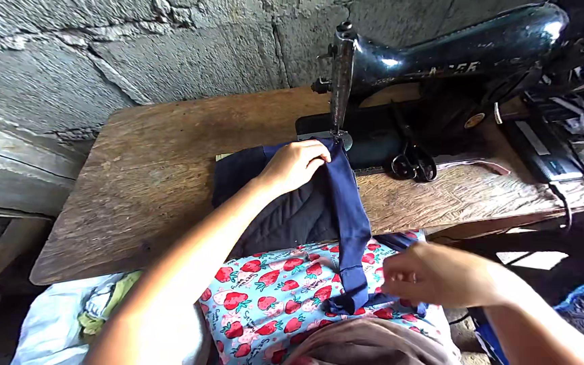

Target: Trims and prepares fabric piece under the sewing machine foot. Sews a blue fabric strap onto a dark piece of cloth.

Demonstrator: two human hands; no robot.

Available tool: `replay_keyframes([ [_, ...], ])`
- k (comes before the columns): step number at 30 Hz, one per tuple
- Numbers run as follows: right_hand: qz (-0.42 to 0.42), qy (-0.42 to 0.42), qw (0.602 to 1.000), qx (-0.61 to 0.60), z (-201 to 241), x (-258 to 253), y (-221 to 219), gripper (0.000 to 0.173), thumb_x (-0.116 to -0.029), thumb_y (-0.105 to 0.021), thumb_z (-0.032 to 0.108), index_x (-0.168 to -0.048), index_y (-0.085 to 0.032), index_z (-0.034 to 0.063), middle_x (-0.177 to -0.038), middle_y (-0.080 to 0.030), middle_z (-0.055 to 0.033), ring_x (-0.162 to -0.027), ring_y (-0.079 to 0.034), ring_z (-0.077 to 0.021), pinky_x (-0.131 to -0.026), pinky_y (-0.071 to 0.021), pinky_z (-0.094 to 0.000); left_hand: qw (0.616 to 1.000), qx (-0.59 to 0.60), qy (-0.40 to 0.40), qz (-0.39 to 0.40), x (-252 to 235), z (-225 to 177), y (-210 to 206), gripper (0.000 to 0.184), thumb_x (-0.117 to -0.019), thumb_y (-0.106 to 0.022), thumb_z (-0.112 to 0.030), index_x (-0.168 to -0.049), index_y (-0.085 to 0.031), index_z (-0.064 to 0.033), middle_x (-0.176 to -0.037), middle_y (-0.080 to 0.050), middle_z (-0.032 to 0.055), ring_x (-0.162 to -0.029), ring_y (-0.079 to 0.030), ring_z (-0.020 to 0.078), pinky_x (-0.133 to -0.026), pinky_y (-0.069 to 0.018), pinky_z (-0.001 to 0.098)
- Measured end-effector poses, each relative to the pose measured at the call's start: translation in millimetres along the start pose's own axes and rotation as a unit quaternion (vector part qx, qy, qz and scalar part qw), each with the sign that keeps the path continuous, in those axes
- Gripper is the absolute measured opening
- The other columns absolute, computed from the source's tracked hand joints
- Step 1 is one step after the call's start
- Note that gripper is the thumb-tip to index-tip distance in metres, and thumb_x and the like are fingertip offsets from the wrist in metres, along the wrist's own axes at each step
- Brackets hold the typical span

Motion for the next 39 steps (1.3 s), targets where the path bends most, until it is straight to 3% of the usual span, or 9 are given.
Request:
replay_keyframes([
  [2, -0.005, -0.075, 0.996, -0.039, -34, -12, -35, 0.045, -0.0999, -0.067, 0.031, -0.127, -0.062, -0.0044, -0.117, -0.068, -0.0237, -0.110, -0.067, -0.0366, -0.098, -0.0509, -0.0567, 1.000, 0.004, -0.026, -0.010, 3, 0, 3, 0.015, -0.0947, -0.061, 0.003, -0.099, -0.075, 0.0017, -0.106, -0.075, 0.0147, -0.104, -0.071, 0.0260, -0.098, -0.0541, 0.0383],
  [4, -0.128, -0.039, 0.981, -0.137, -57, -28, -52, 0.062, -0.0929, -0.075, 0.028, -0.139, -0.053, -0.0059, -0.134, -0.063, -0.0203, -0.124, -0.062, -0.0266, -0.107, -0.0488, -0.0432, 0.999, -0.010, -0.050, -0.007, 7, -2, 3, 0.015, -0.0948, -0.060, 0.003, -0.099, -0.075, 0.0020, -0.108, -0.075, 0.0150, -0.107, -0.071, 0.0267, -0.101, -0.0527, 0.0368],
  [6, -0.181, 0.062, 0.940, -0.283, -61, -36, -64, 0.057, -0.0904, -0.075, 0.018, -0.136, -0.052, -0.0066, -0.125, -0.069, -0.0093, -0.115, -0.067, -0.0099, -0.102, -0.0553, -0.0293, 0.998, -0.027, -0.057, 0.000, 9, -3, 0, 0.015, -0.0956, -0.060, 0.002, -0.102, -0.075, 0.0025, -0.111, -0.075, 0.0158, -0.110, -0.070, 0.0287, -0.104, -0.0513, 0.0373],
  [9, -0.197, 0.153, 0.884, -0.396, -39, -25, -63, 0.021, -0.0897, -0.074, 0.008, -0.109, -0.070, 0.0034, -0.100, -0.076, 0.0065, -0.094, -0.070, -0.0006, -0.089, -0.0595, -0.0247, 0.997, -0.044, -0.058, 0.004, 9, -9, -4, 0.026, -0.0906, -0.066, -0.002, -0.115, -0.072, 0.0031, -0.116, -0.073, 0.0182, -0.115, -0.068, 0.0328, -0.106, -0.0498, 0.0400],
  [13, -0.228, 0.254, 0.848, -0.406, -4, 6, -25, 0.036, -0.0933, -0.075, 0.019, -0.127, -0.064, 0.0150, -0.118, -0.072, 0.0124, -0.107, -0.068, -0.0002, -0.097, -0.0572, -0.0247, 0.994, -0.086, -0.071, 0.017, 1, -17, -12, 0.045, -0.0819, -0.069, -0.014, -0.123, -0.070, 0.0042, -0.113, -0.070, 0.0212, -0.111, -0.066, 0.0376, -0.099, -0.0515, 0.0453],
  [20, -0.248, 0.315, 0.816, -0.416, 23, 17, 13, 0.040, -0.0947, -0.074, 0.020, -0.132, -0.060, 0.0130, -0.119, -0.072, 0.0076, -0.104, -0.070, -0.0040, -0.094, -0.0591, -0.0258, 0.986, -0.163, -0.024, -0.017, -34, -22, -25, 0.018, -0.0877, -0.062, 0.008, -0.102, -0.073, 0.0077, -0.094, -0.068, 0.0238, -0.095, -0.066, 0.0427, -0.081, -0.0554, 0.0501],
  [27, -0.244, 0.306, 0.840, -0.376, 33, 5, -13, 0.042, -0.0949, -0.073, 0.014, -0.131, -0.057, 0.0000, -0.122, -0.071, 0.0069, -0.111, -0.066, 0.0008, -0.100, -0.0560, -0.0238, 0.983, -0.174, 0.008, -0.053, -38, -20, -25, 0.026, -0.0982, -0.064, -0.020, -0.089, -0.075, 0.0018, -0.084, -0.070, 0.0180, -0.089, -0.069, 0.0383, -0.072, -0.0551, 0.0500],
  [33, -0.212, 0.263, 0.870, -0.360, 28, -1, -39, 0.041, -0.0951, -0.073, 0.014, -0.126, -0.057, -0.0070, -0.114, -0.073, -0.0020, -0.106, -0.068, -0.0007, -0.096, -0.0570, -0.0224, 0.977, -0.202, -0.051, -0.037, -15, -32, -25, 0.024, -0.0942, -0.057, -0.005, -0.102, -0.080, -0.0069, -0.104, -0.075, 0.0125, -0.109, -0.068, 0.0339, -0.106, -0.0430, 0.0542],
  [39, -0.203, 0.254, 0.875, -0.359, 27, -3, -46, 0.044, -0.0951, -0.072, 0.014, -0.128, -0.055, -0.0082, -0.116, -0.072, -0.0035, -0.109, -0.067, -0.0009, -0.099, -0.0558, -0.0227, 0.980, -0.189, -0.058, -0.020, 4, -53, -30, 0.029, -0.0885, -0.056, -0.003, -0.107, -0.077, 0.0002, -0.113, -0.075, 0.0172, -0.109, -0.072, 0.0353, -0.104, -0.0485, 0.0556],
])
Point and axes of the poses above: each hand's wrist, its own x-axis away from the middle knuckle, its own y-axis out of the back of the hand, z = x × y, the point moved 7 cm from there along -x, towards the middle knuckle
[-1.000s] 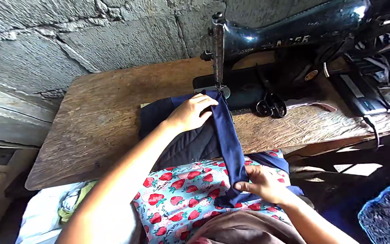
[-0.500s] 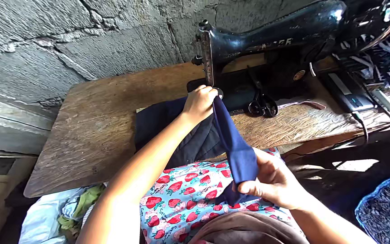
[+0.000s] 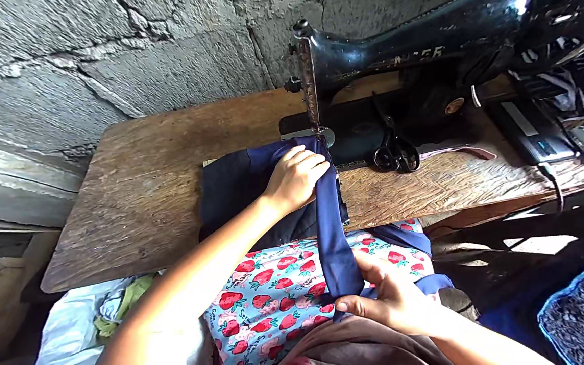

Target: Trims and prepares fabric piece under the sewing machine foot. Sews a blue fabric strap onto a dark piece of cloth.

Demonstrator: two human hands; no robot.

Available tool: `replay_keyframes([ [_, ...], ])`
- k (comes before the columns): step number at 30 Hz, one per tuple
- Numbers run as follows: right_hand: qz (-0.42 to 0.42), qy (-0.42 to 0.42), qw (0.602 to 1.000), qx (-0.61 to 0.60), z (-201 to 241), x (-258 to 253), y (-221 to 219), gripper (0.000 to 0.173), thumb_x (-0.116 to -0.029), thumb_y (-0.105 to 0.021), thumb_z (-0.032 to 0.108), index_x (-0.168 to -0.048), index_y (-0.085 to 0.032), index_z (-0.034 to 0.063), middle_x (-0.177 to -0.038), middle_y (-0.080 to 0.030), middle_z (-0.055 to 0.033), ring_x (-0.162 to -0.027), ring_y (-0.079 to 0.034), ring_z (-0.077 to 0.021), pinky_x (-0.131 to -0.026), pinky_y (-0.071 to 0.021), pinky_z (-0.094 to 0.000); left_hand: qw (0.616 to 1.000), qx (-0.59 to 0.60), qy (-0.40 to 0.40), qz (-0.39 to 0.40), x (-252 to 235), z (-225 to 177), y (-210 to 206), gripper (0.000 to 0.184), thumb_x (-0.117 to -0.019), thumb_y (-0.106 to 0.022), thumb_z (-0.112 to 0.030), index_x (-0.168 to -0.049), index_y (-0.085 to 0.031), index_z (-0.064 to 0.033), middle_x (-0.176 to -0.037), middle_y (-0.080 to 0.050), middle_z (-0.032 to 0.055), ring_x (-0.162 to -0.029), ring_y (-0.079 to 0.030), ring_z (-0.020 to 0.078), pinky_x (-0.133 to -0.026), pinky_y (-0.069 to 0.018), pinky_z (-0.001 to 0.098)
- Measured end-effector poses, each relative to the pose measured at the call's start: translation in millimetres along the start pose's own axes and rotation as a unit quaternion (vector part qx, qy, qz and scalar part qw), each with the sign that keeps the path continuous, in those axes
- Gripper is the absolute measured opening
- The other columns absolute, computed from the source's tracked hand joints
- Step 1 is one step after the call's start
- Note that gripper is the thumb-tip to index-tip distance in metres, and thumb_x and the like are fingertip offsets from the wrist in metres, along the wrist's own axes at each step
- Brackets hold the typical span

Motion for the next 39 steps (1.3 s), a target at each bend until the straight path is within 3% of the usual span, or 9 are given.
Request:
replay_keyframes([
  [6, -0.003, 0.002, 1.000, 0.006, 2, 3, 1, 0.044, -0.0953, -0.072, 0.014, -0.129, -0.054, -0.0085, -0.116, -0.072, -0.0036, -0.108, -0.067, -0.0002, -0.098, -0.0560, -0.0218, 0.996, -0.007, 0.087, 0.016, 4, -15, 3, 0.030, -0.0944, -0.057, -0.008, -0.116, -0.076, -0.0006, -0.122, -0.073, 0.0163, -0.115, -0.069, 0.0343, -0.103, -0.0475, 0.0522],
  [9, -0.013, -0.001, 1.000, 0.011, 2, 7, 4, 0.044, -0.0946, -0.072, 0.013, -0.129, -0.054, -0.0084, -0.117, -0.072, -0.0036, -0.108, -0.068, -0.0007, -0.097, -0.0566, -0.0218, 0.995, -0.002, 0.103, 0.015, 4, -19, 2, 0.032, -0.0961, -0.055, -0.012, -0.118, -0.075, -0.0012, -0.124, -0.073, 0.0158, -0.121, -0.066, 0.0349, -0.109, -0.0415, 0.0565],
  [13, 0.033, -0.015, 0.997, 0.074, -1, 11, 8, 0.052, -0.0966, -0.072, 0.024, -0.133, -0.052, -0.0079, -0.117, -0.071, -0.0079, -0.110, -0.068, -0.0033, -0.098, -0.0566, -0.0240, 0.987, 0.017, 0.148, 0.059, 10, -17, -6, 0.039, -0.0924, -0.054, 0.000, -0.128, -0.072, -0.0045, -0.137, -0.066, 0.0146, -0.132, -0.059, 0.0355, -0.113, -0.0356, 0.0616],
  [15, 0.094, -0.056, 0.978, 0.180, -7, 12, 13, 0.054, -0.0967, -0.070, 0.039, -0.127, -0.058, -0.0046, -0.106, -0.072, -0.0121, -0.101, -0.070, -0.0121, -0.089, -0.0580, -0.0317, 0.975, 0.037, 0.194, 0.097, 17, -16, -10, 0.051, -0.0920, -0.052, 0.006, -0.139, -0.065, -0.0099, -0.150, -0.057, 0.0122, -0.140, -0.050, 0.0357, -0.110, -0.0369, 0.0614],
  [16, 0.126, -0.087, 0.961, 0.229, -10, 13, 16, 0.053, -0.0963, -0.069, 0.043, -0.122, -0.062, -0.0033, -0.101, -0.072, -0.0157, -0.096, -0.071, -0.0210, -0.084, -0.0579, -0.0405, 0.972, 0.044, 0.206, 0.101, 20, -16, -12, 0.057, -0.0897, -0.052, 0.008, -0.141, -0.064, -0.0123, -0.153, -0.053, 0.0118, -0.142, -0.047, 0.0366, -0.108, -0.0375, 0.0622],
  [18, 0.175, -0.155, 0.928, 0.290, -14, 13, 25, 0.050, -0.0961, -0.069, 0.040, -0.122, -0.064, -0.0026, -0.104, -0.071, -0.0209, -0.099, -0.069, -0.0356, -0.086, -0.0543, -0.0564, 0.971, 0.051, 0.212, 0.098, 23, -15, -12, 0.062, -0.0856, -0.054, 0.010, -0.142, -0.063, -0.0147, -0.155, -0.050, 0.0121, -0.143, -0.044, 0.0379, -0.107, -0.0374, 0.0631],
  [19, 0.179, -0.172, 0.918, 0.310, -15, 13, 30, 0.047, -0.0960, -0.070, 0.036, -0.125, -0.065, -0.0010, -0.108, -0.072, -0.0196, -0.102, -0.069, -0.0371, -0.089, -0.0531, -0.0590, 0.972, 0.047, 0.211, 0.096, 24, -15, -12, 0.063, -0.0848, -0.054, 0.010, -0.142, -0.064, -0.0153, -0.155, -0.051, 0.0119, -0.143, -0.045, 0.0378, -0.106, -0.0377, 0.0627],
  [24, 0.145, -0.143, 0.929, 0.311, -19, 13, 44, 0.042, -0.0957, -0.071, 0.023, -0.133, -0.064, 0.0056, -0.109, -0.075, -0.0094, -0.102, -0.072, -0.0248, -0.091, -0.0570, -0.0481, 0.975, 0.035, 0.201, 0.087, 23, -15, -12, 0.062, -0.0847, -0.053, 0.008, -0.140, -0.065, -0.0159, -0.152, -0.053, 0.0117, -0.140, -0.048, 0.0374, -0.104, -0.0393, 0.0608],
  [39, 0.188, -0.180, 0.919, 0.295, -30, 13, 44, 0.043, -0.0992, -0.067, 0.029, -0.134, -0.064, 0.0045, -0.110, -0.074, -0.0118, -0.103, -0.071, -0.0267, -0.092, -0.0554, -0.0492, 0.979, 0.033, 0.180, 0.094, 21, 1, -12, 0.067, -0.0809, -0.055, 0.010, -0.142, -0.064, -0.0157, -0.151, -0.055, 0.0111, -0.141, -0.047, 0.0371, -0.106, -0.0390, 0.0612],
])
Point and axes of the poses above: each hand's wrist, its own x-axis away from the middle knuckle, its own y-axis out of the back of the hand, z = x × y, the point moved 7 cm from there along -x, towards the middle knuckle
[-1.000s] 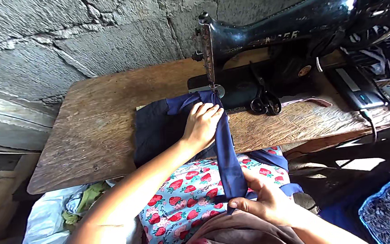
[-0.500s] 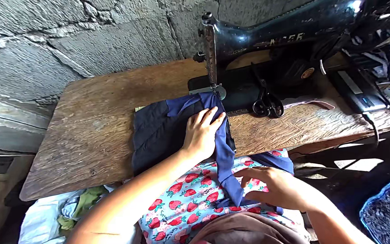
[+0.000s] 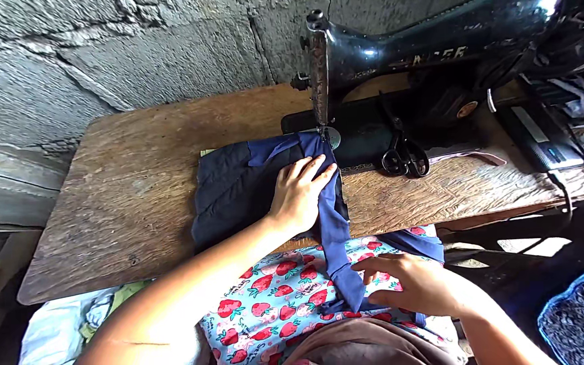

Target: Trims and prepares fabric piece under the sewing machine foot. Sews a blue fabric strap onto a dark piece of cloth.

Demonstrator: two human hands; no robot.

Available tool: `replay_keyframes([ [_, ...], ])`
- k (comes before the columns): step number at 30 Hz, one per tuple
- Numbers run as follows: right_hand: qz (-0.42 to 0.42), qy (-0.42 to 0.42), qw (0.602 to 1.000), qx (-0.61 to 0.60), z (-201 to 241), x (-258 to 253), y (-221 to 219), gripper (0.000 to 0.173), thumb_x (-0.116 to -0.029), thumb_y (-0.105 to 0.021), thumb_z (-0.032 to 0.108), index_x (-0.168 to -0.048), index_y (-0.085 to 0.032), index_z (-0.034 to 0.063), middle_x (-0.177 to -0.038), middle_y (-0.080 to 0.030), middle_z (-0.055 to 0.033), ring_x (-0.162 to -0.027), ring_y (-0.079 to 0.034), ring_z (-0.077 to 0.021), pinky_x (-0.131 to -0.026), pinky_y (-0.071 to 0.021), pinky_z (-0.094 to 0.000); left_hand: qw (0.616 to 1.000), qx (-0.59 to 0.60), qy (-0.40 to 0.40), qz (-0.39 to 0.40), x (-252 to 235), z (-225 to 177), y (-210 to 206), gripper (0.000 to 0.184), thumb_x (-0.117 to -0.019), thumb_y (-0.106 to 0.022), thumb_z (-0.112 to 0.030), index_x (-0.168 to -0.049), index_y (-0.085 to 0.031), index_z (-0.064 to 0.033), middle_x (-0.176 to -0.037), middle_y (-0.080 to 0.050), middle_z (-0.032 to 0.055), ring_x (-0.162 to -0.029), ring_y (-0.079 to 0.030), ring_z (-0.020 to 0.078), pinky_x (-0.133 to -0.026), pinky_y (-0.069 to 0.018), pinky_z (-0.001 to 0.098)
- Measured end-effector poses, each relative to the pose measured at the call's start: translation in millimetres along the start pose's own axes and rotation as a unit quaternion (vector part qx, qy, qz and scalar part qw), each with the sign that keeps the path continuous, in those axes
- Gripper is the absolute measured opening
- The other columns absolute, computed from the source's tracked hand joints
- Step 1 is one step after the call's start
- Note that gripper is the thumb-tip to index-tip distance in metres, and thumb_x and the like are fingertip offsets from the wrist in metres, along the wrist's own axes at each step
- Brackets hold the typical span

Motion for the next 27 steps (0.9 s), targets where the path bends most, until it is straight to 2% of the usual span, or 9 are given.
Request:
replay_keyframes([
  [12, -0.001, -0.019, 1.000, -0.013, -6, -1, -1, 0.043, -0.0989, -0.068, 0.028, -0.134, -0.064, 0.0034, -0.112, -0.073, -0.0129, -0.104, -0.070, -0.0266, -0.094, -0.0547, -0.0476, 1.000, 0.008, -0.005, -0.006, -9, 10, 0, 0.063, -0.0844, -0.051, 0.009, -0.141, -0.065, -0.0159, -0.151, -0.056, 0.0113, -0.140, -0.048, 0.0381, -0.106, -0.0389, 0.0614],
  [14, -0.052, -0.071, 0.996, 0.000, -11, -5, 5, 0.044, -0.0974, -0.070, 0.027, -0.133, -0.064, 0.0007, -0.117, -0.071, -0.0165, -0.111, -0.068, -0.0305, -0.099, -0.0523, -0.0490, 1.000, 0.006, -0.004, -0.006, -12, 12, 0, 0.062, -0.0854, -0.050, 0.008, -0.141, -0.064, -0.0164, -0.151, -0.055, 0.0110, -0.140, -0.048, 0.0381, -0.106, -0.0386, 0.0613],
  [17, -0.163, -0.150, 0.974, 0.038, -26, -15, 14, 0.054, -0.0957, -0.070, 0.036, -0.134, -0.063, -0.0020, -0.133, -0.065, -0.0220, -0.131, -0.057, -0.0364, -0.111, -0.0429, -0.0522, 1.000, 0.007, -0.004, -0.010, -15, 14, 0, 0.060, -0.0871, -0.050, 0.007, -0.140, -0.065, -0.0156, -0.150, -0.056, 0.0117, -0.140, -0.049, 0.0383, -0.105, -0.0387, 0.0616],
  [19, -0.179, -0.127, 0.976, -0.016, -38, -26, 10, 0.057, -0.0946, -0.072, 0.038, -0.133, -0.063, -0.0033, -0.132, -0.066, -0.0209, -0.130, -0.059, -0.0292, -0.111, -0.0446, -0.0465, 1.000, 0.005, -0.004, -0.011, -17, 15, 0, 0.059, -0.0873, -0.050, 0.006, -0.141, -0.065, -0.0152, -0.150, -0.056, 0.0119, -0.140, -0.048, 0.0382, -0.105, -0.0388, 0.0616],
  [21, -0.165, -0.055, 0.977, -0.121, -45, -37, -2, 0.052, -0.0940, -0.073, 0.031, -0.129, -0.063, -0.0060, -0.124, -0.070, -0.0154, -0.120, -0.064, -0.0146, -0.106, -0.0500, -0.0327, 1.000, 0.004, -0.005, -0.008, -19, 17, -1, 0.059, -0.0871, -0.050, 0.005, -0.141, -0.065, -0.0157, -0.151, -0.055, 0.0118, -0.140, -0.048, 0.0379, -0.105, -0.0384, 0.0617],
  [24, -0.157, 0.029, 0.960, -0.230, -38, -50, -19, 0.031, -0.0942, -0.072, 0.021, -0.111, -0.068, -0.0050, -0.106, -0.073, -0.0037, -0.103, -0.066, 0.0011, -0.096, -0.0538, -0.0217, 1.000, 0.008, -0.018, -0.019, -20, 18, 0, 0.056, -0.0876, -0.051, 0.003, -0.138, -0.067, -0.0151, -0.149, -0.057, 0.0128, -0.140, -0.049, 0.0380, -0.110, -0.0356, 0.0620],
  [26, -0.171, 0.063, 0.949, -0.258, -26, -49, -25, 0.020, -0.0946, -0.071, 0.016, -0.102, -0.073, -0.0023, -0.099, -0.076, 0.0003, -0.095, -0.068, 0.0043, -0.091, -0.0551, -0.0197, 0.997, 0.017, -0.058, -0.055, -18, 15, 3, 0.051, -0.0856, -0.052, 0.004, -0.130, -0.072, -0.0120, -0.141, -0.063, 0.0134, -0.138, -0.052, 0.0372, -0.116, -0.0306, 0.0623],
  [27, -0.177, 0.078, 0.946, -0.262, -18, -47, -25, 0.018, -0.0950, -0.071, 0.015, -0.100, -0.074, -0.0015, -0.096, -0.076, 0.0010, -0.092, -0.068, 0.0051, -0.088, -0.0558, -0.0183, 0.993, 0.020, -0.086, -0.083, -15, 13, 5, 0.047, -0.0850, -0.052, 0.005, -0.123, -0.076, -0.0102, -0.134, -0.068, 0.0131, -0.135, -0.056, 0.0365, -0.117, -0.0312, 0.0608],
])
Point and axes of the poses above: each hand's wrist, its own x-axis away from the middle knuckle, its own y-axis out of the back of the hand, z = x × y, the point moved 7 cm from there along -x, towards the middle knuckle
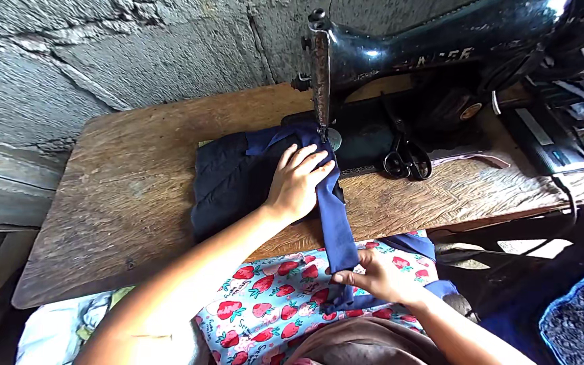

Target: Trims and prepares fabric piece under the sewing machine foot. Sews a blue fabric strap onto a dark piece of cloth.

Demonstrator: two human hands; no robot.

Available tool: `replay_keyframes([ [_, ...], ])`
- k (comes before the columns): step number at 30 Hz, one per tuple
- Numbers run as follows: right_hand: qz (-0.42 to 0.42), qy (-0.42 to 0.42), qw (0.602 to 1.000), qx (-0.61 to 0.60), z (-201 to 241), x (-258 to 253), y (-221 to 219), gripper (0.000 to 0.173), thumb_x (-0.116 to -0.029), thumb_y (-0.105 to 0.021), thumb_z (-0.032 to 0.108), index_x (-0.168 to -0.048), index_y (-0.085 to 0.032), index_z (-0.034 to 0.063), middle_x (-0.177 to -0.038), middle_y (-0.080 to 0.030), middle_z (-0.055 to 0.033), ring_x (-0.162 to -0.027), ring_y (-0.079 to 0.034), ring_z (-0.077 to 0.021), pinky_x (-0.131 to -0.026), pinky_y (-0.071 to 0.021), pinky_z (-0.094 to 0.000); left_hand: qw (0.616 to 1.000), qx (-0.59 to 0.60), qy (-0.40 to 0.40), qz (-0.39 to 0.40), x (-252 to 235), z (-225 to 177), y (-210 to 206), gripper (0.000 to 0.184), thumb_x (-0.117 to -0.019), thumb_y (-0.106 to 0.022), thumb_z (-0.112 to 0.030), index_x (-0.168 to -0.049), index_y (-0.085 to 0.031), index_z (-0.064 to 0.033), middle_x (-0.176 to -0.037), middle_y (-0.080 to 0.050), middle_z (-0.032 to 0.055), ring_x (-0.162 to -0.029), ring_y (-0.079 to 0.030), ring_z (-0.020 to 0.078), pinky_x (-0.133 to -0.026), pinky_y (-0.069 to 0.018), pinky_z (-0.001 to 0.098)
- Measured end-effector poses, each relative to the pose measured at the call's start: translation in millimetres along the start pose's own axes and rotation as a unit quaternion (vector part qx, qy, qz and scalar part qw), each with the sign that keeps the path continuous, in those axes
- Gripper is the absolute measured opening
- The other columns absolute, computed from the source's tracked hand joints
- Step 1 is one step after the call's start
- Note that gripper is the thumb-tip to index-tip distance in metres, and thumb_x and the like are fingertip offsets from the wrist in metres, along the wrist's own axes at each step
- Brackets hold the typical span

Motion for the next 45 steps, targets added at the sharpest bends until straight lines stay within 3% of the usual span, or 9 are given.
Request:
replay_keyframes([
  [4, -0.002, 0.074, 0.997, 0.026, 35, 9, -13, 0.021, -0.0974, -0.069, 0.015, -0.105, -0.072, -0.0037, -0.094, -0.077, -0.0034, -0.088, -0.069, 0.0043, -0.083, -0.0559, -0.0149, 0.994, 0.004, -0.094, -0.060, 9, -11, 8, 0.037, -0.0869, -0.052, 0.005, -0.110, -0.079, -0.0067, -0.116, -0.076, 0.0115, -0.117, -0.069, 0.0308, -0.112, -0.0423, 0.0530],
  [8, 0.001, 0.111, 0.993, 0.047, 53, 15, -20, 0.028, -0.0983, -0.070, 0.019, -0.113, -0.067, -0.0051, -0.099, -0.076, -0.0082, -0.091, -0.071, -0.0003, -0.085, -0.0575, -0.0180, 0.988, 0.004, -0.140, -0.066, 17, -19, 11, 0.029, -0.0915, -0.055, -0.003, -0.105, -0.080, -0.0055, -0.111, -0.077, 0.0123, -0.109, -0.073, 0.0286, -0.106, -0.0497, 0.0474],
  [14, 0.005, 0.101, 0.994, 0.039, 58, 19, -22, 0.030, -0.0983, -0.070, 0.019, -0.116, -0.065, -0.0048, -0.098, -0.076, -0.0065, -0.091, -0.071, 0.0002, -0.084, -0.0580, -0.0180, 0.980, 0.001, -0.193, -0.055, 24, -26, 12, 0.029, -0.0934, -0.055, -0.016, -0.104, -0.080, -0.0050, -0.110, -0.078, 0.0119, -0.105, -0.074, 0.0263, -0.100, -0.0526, 0.0436],
  [20, 0.004, 0.105, 0.994, 0.032, 61, 25, -22, 0.030, -0.0992, -0.069, 0.020, -0.117, -0.065, -0.0040, -0.099, -0.076, -0.0060, -0.091, -0.070, 0.0014, -0.083, -0.0574, -0.0168, 0.975, -0.002, -0.205, -0.083, 26, -30, 15, 0.032, -0.0960, -0.051, -0.013, -0.108, -0.079, -0.0035, -0.110, -0.078, 0.0121, -0.103, -0.074, 0.0246, -0.097, -0.0532, 0.0372],
  [26, -0.006, 0.103, 0.994, 0.028, 59, 26, -18, 0.028, -0.0985, -0.069, 0.018, -0.114, -0.065, -0.0048, -0.096, -0.076, -0.0053, -0.089, -0.070, 0.0017, -0.082, -0.0576, -0.0166, 0.973, -0.018, -0.216, -0.077, 27, -32, 14, 0.032, -0.0942, -0.050, -0.014, -0.103, -0.080, -0.0040, -0.107, -0.078, 0.0114, -0.101, -0.075, 0.0245, -0.091, -0.0554, 0.0375],
  [32, 0.008, 0.091, 0.995, 0.035, 57, 26, -23, 0.031, -0.0987, -0.069, 0.020, -0.118, -0.065, -0.0039, -0.099, -0.076, -0.0055, -0.091, -0.071, 0.0008, -0.084, -0.0577, -0.0177, 0.973, -0.024, -0.220, -0.064, 31, -28, 14, 0.033, -0.0954, -0.050, -0.017, -0.102, -0.081, -0.0110, -0.108, -0.078, 0.0105, -0.100, -0.074, 0.0253, -0.089, -0.0553, 0.0378],
  [39, 0.027, 0.065, 0.996, 0.059, 51, 30, -14, 0.030, -0.0989, -0.068, 0.021, -0.117, -0.066, -0.0031, -0.097, -0.075, -0.0056, -0.089, -0.071, 0.0006, -0.082, -0.0578, -0.0178, 0.982, -0.028, -0.182, -0.043, 34, -31, 9, 0.034, -0.0926, -0.051, -0.013, -0.110, -0.080, -0.0130, -0.115, -0.077, 0.0100, -0.106, -0.073, 0.0261, -0.088, -0.0561, 0.0397],
  [41, 0.048, 0.026, 0.994, 0.097, 43, 30, -13, 0.028, -0.0985, -0.068, 0.023, -0.114, -0.067, -0.0009, -0.092, -0.075, -0.0059, -0.085, -0.071, -0.0018, -0.079, -0.0578, -0.0209, 0.987, -0.014, -0.158, -0.028, 35, -30, 8, 0.036, -0.0892, -0.053, -0.009, -0.112, -0.080, -0.0145, -0.119, -0.076, 0.0089, -0.111, -0.071, 0.0262, -0.090, -0.0563, 0.0405],
  [45, 0.095, -0.069, 0.982, 0.148, 26, 29, -16, 0.035, -0.0987, -0.066, 0.028, -0.124, -0.068, 0.0034, -0.097, -0.075, -0.0088, -0.088, -0.072, -0.0124, -0.080, -0.0582, -0.0342, 0.988, 0.012, -0.151, -0.020, 34, -26, 10, 0.040, -0.0833, -0.055, -0.004, -0.111, -0.081, -0.0158, -0.120, -0.075, 0.0092, -0.110, -0.071, 0.0263, -0.089, -0.0564, 0.0411],
])
Point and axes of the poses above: each hand's wrist, its own x-axis away from the middle knuckle, its own y-axis out of the back of the hand, z = x × y, the point moved 7 cm from there along -x, towards the middle knuckle
